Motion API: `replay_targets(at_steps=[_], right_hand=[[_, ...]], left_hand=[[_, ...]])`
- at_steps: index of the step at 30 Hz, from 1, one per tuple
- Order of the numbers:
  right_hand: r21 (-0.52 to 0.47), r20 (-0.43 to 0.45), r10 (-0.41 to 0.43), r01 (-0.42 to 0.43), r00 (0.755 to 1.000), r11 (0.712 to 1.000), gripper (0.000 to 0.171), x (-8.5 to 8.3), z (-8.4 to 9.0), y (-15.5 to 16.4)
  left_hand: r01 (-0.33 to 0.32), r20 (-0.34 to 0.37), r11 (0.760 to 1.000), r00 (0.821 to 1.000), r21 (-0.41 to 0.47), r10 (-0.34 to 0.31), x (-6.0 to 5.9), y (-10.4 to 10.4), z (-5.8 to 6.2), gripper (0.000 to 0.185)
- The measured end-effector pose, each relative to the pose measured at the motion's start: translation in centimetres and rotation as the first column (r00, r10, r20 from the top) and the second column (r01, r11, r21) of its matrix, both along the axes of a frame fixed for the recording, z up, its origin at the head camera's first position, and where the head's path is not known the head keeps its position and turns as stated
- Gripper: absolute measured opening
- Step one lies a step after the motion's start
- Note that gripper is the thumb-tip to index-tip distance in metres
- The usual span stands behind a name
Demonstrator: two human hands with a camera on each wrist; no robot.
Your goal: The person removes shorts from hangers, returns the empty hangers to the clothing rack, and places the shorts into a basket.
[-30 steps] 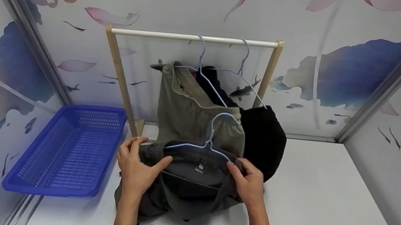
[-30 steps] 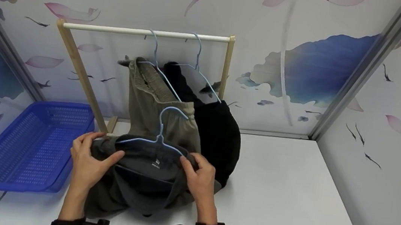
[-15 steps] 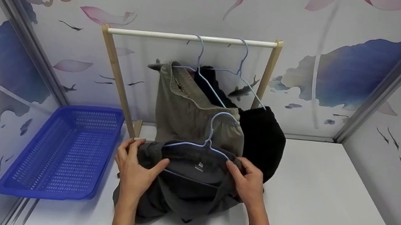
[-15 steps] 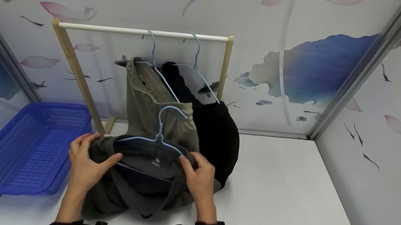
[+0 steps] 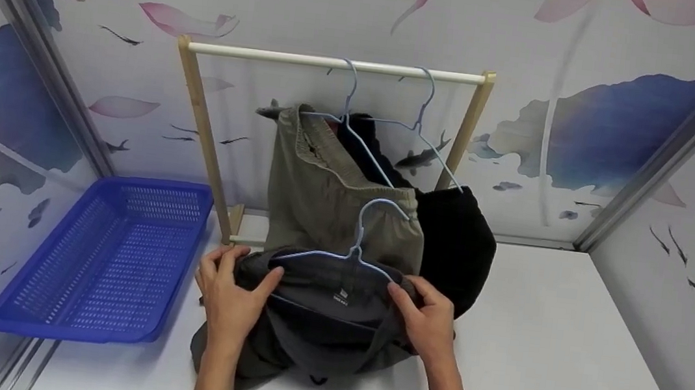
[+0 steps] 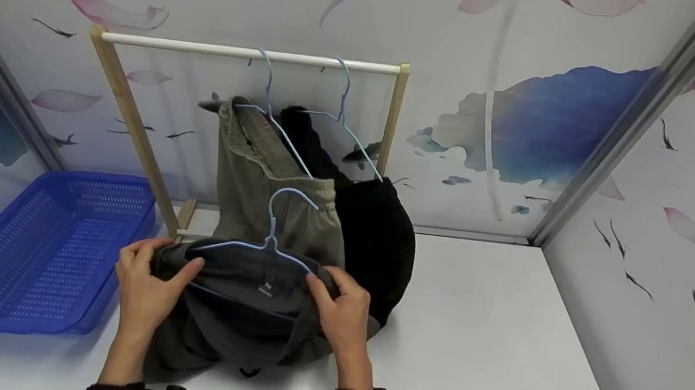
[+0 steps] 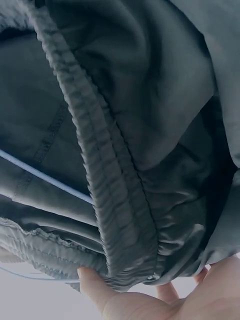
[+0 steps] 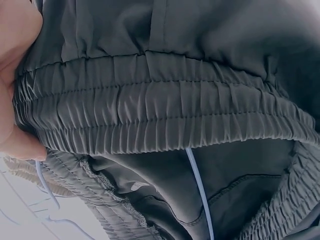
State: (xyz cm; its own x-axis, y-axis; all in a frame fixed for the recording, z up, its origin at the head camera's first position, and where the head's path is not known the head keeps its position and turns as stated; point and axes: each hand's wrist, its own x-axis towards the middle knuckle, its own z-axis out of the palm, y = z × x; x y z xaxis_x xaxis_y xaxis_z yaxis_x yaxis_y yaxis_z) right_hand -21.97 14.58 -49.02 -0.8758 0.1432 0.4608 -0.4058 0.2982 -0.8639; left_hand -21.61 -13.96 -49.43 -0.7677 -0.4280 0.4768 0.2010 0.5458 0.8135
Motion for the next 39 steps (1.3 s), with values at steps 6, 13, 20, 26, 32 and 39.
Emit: replay_targets(at_steps=[6,13,20,26,32,39], right_hand=[[0.019,-0.015,-0.004,0.005,1.0,1.0,0.012,0.2,-0.2,0.1],[0.018,-0.048,-0.018,0.019,0.999,1.0,0.016,0.3,-0.6,0.0],[0.02,-0.052,0.006,-0.004,0.999,1.0,0.014,0.5,-0.6,0.1],[0.04,-0.07,0.025,-0.023,0.997,0.999,0.014,0.8,-0.6,0.0],[0.022,-0.042,0.027,-0.026,0.999,0.999,0.013,0.9,-0.4,0.0],[0.032,-0.014,0.028,-0.028,0.999,0.999,0.014,0.8,-0.5,0.0]], left_hand=[[-0.04,-0.013,0.999,0.999,-0.009,0.04,0.0,-0.1,-0.1,0.039],[-0.075,-0.01,0.996,0.997,-0.039,0.074,0.3,-0.2,-0.3,0.026],[-0.07,0.002,0.992,0.997,-0.109,0.071,0.5,-0.5,-0.2,0.023],[-0.071,0.003,0.98,0.997,-0.187,0.073,0.4,-0.8,-0.2,0.018],[-0.061,0.036,0.976,0.997,-0.207,0.07,0.6,-0.9,0.3,0.016],[-0.053,0.038,0.975,0.997,-0.218,0.063,0.8,-1.1,0.5,0.016]])
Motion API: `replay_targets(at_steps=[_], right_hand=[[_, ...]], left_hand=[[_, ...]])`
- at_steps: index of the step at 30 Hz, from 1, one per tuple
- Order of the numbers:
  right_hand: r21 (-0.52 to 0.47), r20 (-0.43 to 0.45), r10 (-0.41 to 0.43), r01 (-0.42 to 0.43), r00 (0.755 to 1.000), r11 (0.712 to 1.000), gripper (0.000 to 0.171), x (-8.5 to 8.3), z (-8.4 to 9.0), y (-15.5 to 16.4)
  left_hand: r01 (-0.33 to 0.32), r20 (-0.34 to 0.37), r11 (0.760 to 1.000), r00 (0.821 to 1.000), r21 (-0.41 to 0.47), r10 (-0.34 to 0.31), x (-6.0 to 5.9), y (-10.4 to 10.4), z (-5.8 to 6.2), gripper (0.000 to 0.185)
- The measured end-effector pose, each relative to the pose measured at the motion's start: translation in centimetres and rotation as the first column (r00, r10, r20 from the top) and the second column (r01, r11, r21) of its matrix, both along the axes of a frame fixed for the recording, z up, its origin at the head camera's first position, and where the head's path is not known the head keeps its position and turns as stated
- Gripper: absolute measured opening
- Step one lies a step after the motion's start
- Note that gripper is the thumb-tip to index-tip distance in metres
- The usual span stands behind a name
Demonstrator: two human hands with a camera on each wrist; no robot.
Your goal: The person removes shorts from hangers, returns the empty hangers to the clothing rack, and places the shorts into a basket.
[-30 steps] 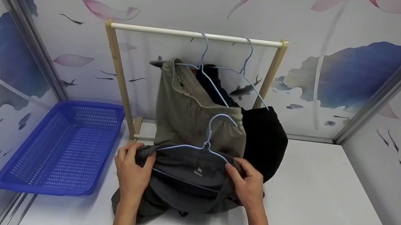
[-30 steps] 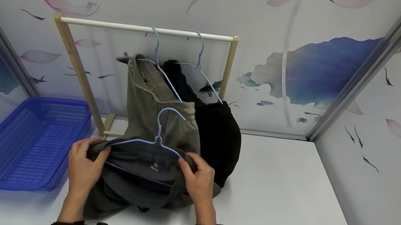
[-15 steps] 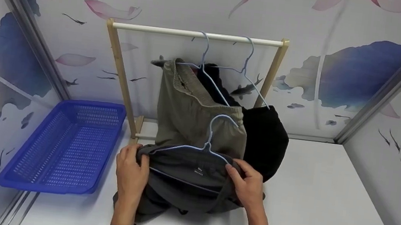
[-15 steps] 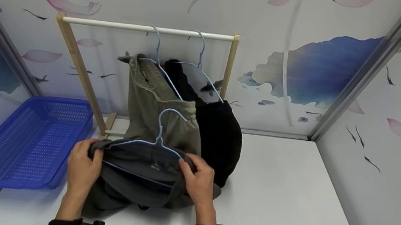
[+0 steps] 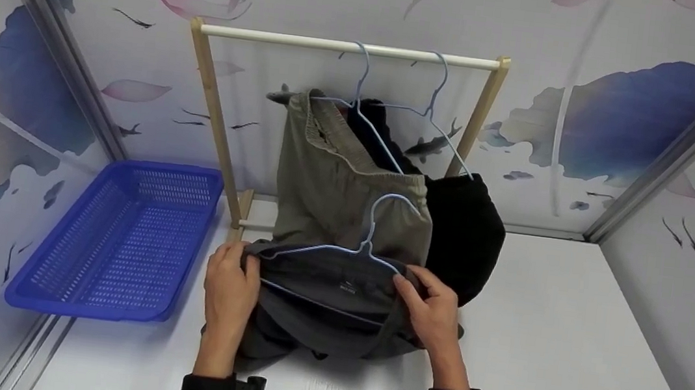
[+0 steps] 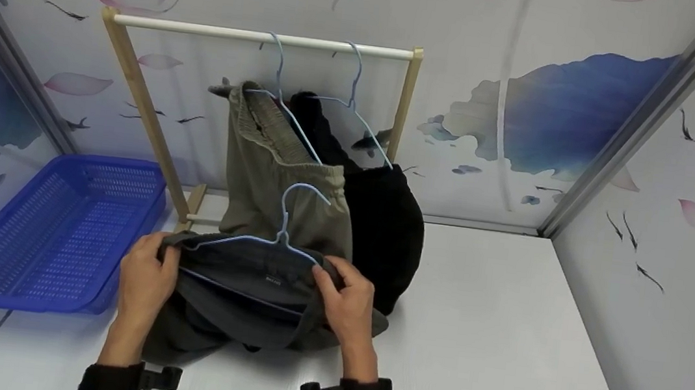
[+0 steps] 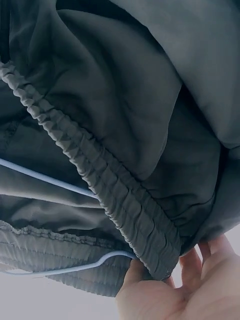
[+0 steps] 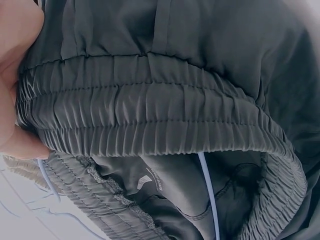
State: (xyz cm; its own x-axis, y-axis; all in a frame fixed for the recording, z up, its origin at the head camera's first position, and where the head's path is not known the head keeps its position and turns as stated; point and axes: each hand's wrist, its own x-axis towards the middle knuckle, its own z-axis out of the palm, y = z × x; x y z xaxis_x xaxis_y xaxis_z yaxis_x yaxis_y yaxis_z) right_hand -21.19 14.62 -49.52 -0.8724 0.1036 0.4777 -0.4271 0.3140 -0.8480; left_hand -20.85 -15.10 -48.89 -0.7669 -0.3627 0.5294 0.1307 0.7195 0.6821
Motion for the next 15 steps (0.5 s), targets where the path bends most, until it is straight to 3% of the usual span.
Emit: replay_targets(at_steps=[15], right_hand=[[-0.001,-0.024,0.072,-0.072,0.997,0.997,0.015,-0.2,0.1,0.1]], left_hand=[[0.062,0.027,0.997,0.998,-0.052,-0.061,-0.4,-1.0,1.2,0.011]])
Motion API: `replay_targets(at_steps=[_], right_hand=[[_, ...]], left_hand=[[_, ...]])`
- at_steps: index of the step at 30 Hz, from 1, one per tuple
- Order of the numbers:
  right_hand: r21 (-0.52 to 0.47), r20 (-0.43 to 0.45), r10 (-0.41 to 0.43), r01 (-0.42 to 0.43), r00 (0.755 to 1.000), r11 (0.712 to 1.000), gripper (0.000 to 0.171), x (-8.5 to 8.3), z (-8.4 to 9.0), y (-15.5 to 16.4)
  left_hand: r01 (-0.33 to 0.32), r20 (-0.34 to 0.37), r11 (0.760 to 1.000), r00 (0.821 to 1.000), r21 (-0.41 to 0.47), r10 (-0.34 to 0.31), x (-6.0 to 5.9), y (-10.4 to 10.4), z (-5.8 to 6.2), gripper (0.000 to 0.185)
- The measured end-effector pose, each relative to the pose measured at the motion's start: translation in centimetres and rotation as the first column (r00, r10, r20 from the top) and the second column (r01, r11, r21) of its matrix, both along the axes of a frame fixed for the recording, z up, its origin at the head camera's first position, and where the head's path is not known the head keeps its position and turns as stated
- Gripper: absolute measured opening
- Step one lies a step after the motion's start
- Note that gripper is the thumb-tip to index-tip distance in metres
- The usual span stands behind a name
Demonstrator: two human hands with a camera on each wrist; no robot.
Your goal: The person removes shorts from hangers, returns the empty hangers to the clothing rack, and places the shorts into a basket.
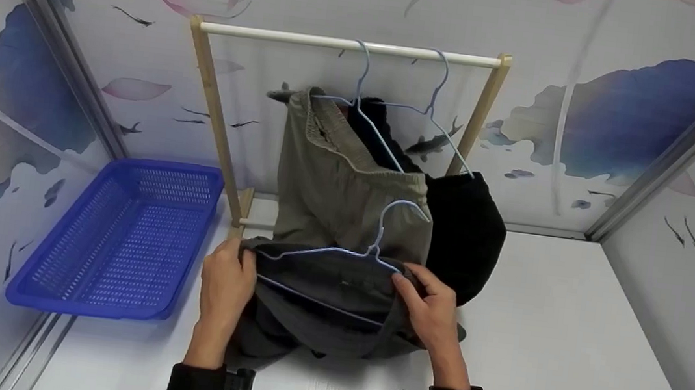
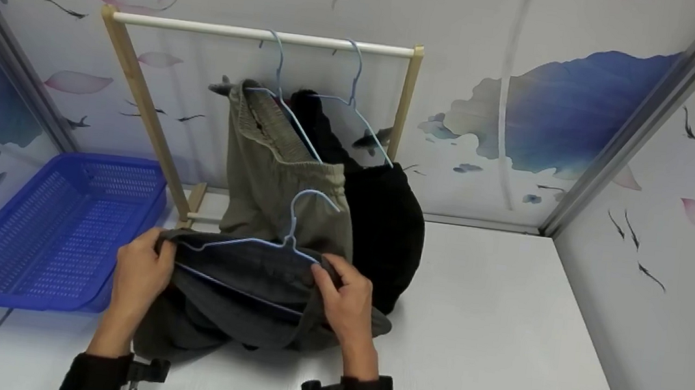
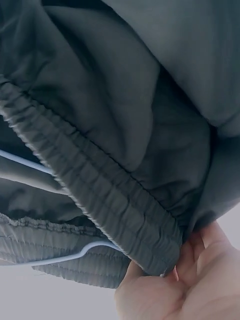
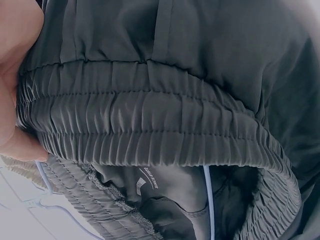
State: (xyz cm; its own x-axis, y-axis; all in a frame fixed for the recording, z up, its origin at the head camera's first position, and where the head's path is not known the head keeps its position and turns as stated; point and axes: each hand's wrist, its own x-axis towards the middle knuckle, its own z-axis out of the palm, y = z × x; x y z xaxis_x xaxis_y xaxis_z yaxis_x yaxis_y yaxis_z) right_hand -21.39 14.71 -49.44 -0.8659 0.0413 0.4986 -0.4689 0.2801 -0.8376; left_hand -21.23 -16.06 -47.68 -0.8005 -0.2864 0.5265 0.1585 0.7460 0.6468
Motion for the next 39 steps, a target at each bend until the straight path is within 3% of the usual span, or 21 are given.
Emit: replay_targets(at_steps=[7,15,26,32,39], right_hand=[[0.017,-0.026,0.002,-0.001,1.0,1.0,0.014,0.0,-0.1,0.3],[0.044,-0.093,-0.007,0.011,0.996,0.999,0.014,0.0,-0.2,0.2],[0.039,-0.052,-0.003,0.006,0.999,0.999,0.017,0.2,0.0,0.3],[0.053,-0.05,0.0,0.002,0.999,0.999,0.017,0.0,0.0,0.4],[0.051,-0.085,0.002,0.003,0.996,0.999,0.017,0.0,-0.2,0.3]], left_hand=[[0.049,0.078,0.999,0.996,-0.012,-0.048,-0.4,-0.5,0.7,0.013],[0.062,0.133,0.998,0.989,0.003,-0.062,-0.5,-0.9,1.1,0.014],[0.073,0.224,0.994,0.97,0.084,-0.091,-0.6,-1.5,1.7,0.015],[0.099,0.288,0.98,0.946,0.175,-0.147,-0.7,-2.1,2.0,0.021],[0.11,0.395,0.944,0.888,0.311,-0.234,-0.4,-2.8,1.9,0.024]])
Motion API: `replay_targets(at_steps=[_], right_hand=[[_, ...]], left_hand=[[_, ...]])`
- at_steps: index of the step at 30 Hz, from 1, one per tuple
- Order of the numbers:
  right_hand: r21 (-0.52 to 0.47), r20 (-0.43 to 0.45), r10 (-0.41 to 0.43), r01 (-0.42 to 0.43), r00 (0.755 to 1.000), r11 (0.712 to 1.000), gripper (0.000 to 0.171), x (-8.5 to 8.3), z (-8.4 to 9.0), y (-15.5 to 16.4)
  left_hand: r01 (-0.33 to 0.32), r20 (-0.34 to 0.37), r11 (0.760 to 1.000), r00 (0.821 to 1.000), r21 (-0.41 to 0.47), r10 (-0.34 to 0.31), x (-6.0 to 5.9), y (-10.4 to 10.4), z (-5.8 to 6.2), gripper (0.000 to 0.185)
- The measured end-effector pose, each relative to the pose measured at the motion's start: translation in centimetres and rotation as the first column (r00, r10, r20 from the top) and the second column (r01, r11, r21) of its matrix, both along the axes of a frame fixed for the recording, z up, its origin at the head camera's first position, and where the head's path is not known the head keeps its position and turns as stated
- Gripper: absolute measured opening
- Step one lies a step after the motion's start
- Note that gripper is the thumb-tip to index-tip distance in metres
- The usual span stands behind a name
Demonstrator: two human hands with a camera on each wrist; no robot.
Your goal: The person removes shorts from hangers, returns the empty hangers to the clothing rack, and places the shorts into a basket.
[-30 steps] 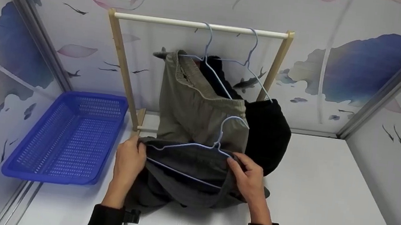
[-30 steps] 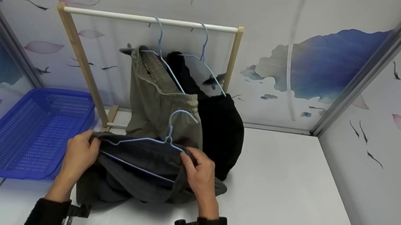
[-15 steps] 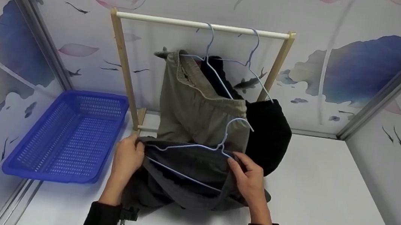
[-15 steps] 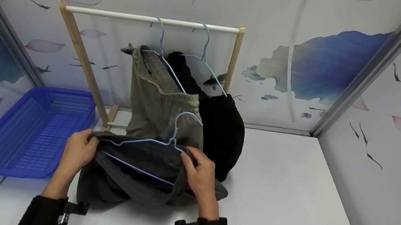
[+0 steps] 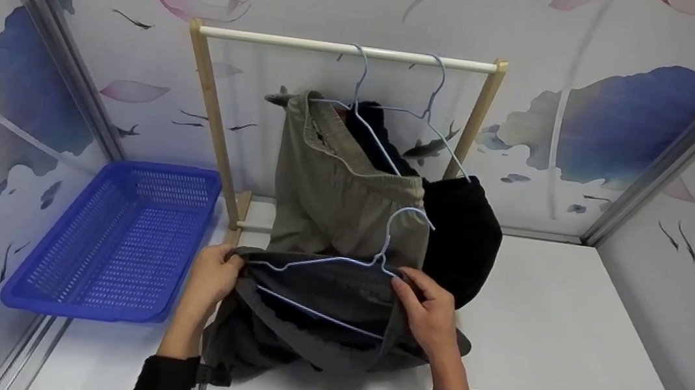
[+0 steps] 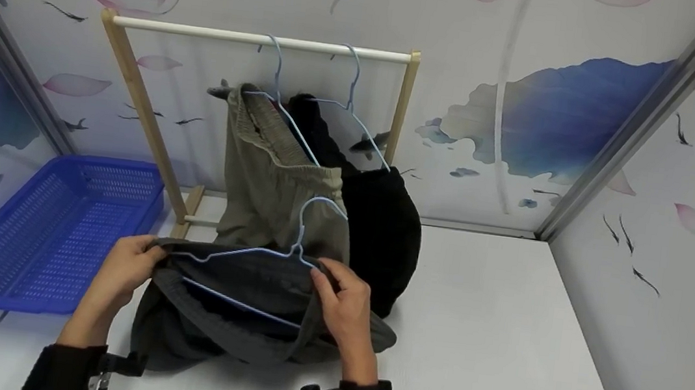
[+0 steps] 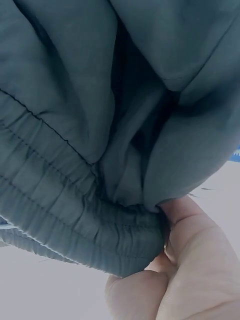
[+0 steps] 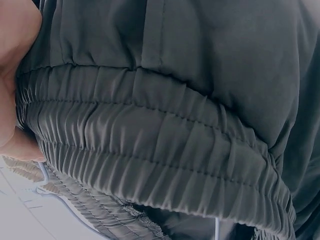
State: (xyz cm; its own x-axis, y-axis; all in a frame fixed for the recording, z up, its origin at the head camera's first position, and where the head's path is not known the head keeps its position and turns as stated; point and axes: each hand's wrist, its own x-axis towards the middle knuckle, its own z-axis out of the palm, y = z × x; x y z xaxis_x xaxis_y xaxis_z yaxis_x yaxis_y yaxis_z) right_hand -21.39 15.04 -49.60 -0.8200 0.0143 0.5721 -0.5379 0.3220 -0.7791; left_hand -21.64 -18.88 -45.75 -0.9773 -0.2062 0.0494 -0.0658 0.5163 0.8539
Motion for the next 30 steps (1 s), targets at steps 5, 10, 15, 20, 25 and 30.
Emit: replay_targets(at_steps=[5,10,15,20,25,30], right_hand=[[-0.005,0.001,-0.007,0.007,1.0,1.0,0.016,0.0,-0.2,0.0],[-0.014,-0.016,-0.009,0.009,1.0,1.0,0.018,0.1,-0.2,0.0],[-0.019,-0.025,-0.013,0.013,1.0,1.0,0.018,0.1,-0.2,-0.1],[-0.026,-0.012,-0.015,0.015,1.0,1.0,0.018,0.2,-0.1,-0.1],[-0.022,-0.008,-0.031,0.031,0.999,0.999,0.018,0.2,-0.1,0.0],[-0.021,0.007,-0.05,0.05,0.999,0.999,0.017,0.2,-0.1,0.0]], left_hand=[[0.008,0.064,0.992,0.998,0.125,-0.016,0.1,-0.2,-0.2,0.025],[0.0,0.114,0.96,0.993,0.281,-0.033,0.0,-0.5,-0.2,0.02],[-0.014,0.157,0.913,0.986,0.408,-0.056,-0.1,-0.8,-0.3,0.017],[-0.013,0.179,0.883,0.981,0.47,-0.081,-0.1,-1.0,-0.4,0.02],[-0.009,0.188,0.848,0.976,0.53,-0.107,-0.1,-1.4,-0.7,0.024],[-0.071,0.211,0.743,0.973,0.665,-0.096,-0.4,-1.7,-1.4,0.017]])
